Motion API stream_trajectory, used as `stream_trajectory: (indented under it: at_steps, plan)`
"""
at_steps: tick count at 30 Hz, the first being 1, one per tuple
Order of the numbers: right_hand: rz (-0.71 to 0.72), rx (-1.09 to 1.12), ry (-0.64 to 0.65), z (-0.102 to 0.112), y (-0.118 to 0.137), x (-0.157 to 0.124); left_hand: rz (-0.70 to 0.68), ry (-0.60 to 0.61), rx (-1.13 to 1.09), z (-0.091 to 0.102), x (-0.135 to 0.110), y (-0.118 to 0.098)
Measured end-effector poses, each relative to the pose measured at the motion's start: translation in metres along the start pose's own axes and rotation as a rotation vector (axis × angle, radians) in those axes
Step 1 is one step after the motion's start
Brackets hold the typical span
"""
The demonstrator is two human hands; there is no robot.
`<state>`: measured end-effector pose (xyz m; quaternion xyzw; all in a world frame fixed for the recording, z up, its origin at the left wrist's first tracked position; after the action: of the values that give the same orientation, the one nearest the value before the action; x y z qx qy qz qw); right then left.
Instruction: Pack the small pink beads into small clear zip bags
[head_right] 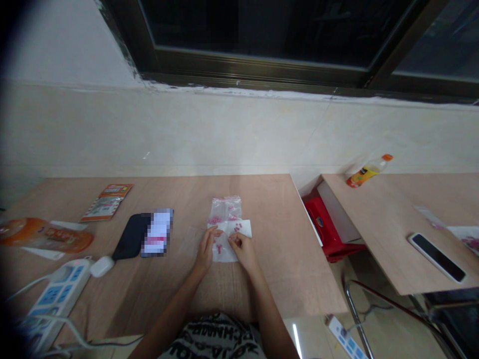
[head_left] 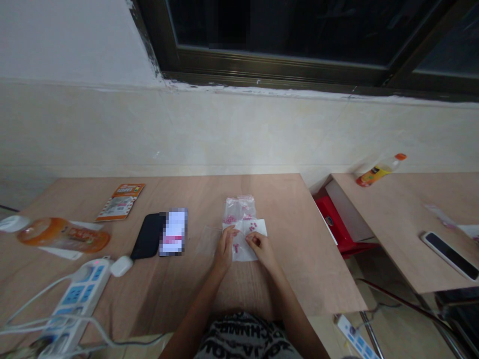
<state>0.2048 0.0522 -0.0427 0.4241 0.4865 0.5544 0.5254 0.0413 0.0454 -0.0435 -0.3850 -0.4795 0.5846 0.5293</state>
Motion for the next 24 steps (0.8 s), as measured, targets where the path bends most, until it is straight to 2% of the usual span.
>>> stream_trajectory:
  at_steps: [18, 24]
  plan:
    - [-0.001, -0.02, 0.021, 0.0011, -0.0025, 0.0003, 0.009, 0.005, -0.012, -0.0005, -0.0001, -0.0026]
    - [0.034, -0.075, -0.045, 0.0078, -0.0003, 0.0047, 0.009, 0.013, 0.0, -0.0005, -0.0004, -0.0034]
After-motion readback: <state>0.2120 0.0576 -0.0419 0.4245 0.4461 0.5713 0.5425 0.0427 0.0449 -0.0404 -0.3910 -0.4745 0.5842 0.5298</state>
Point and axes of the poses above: each hand's wrist, its own x-axis towards the middle knuckle, its own z-axis out of the back of the hand, y = z × x, the point moved 3 cm from there along x, towards the middle knuckle, and after that the axes turned 11 degrees about x, right-handed, at the moved point
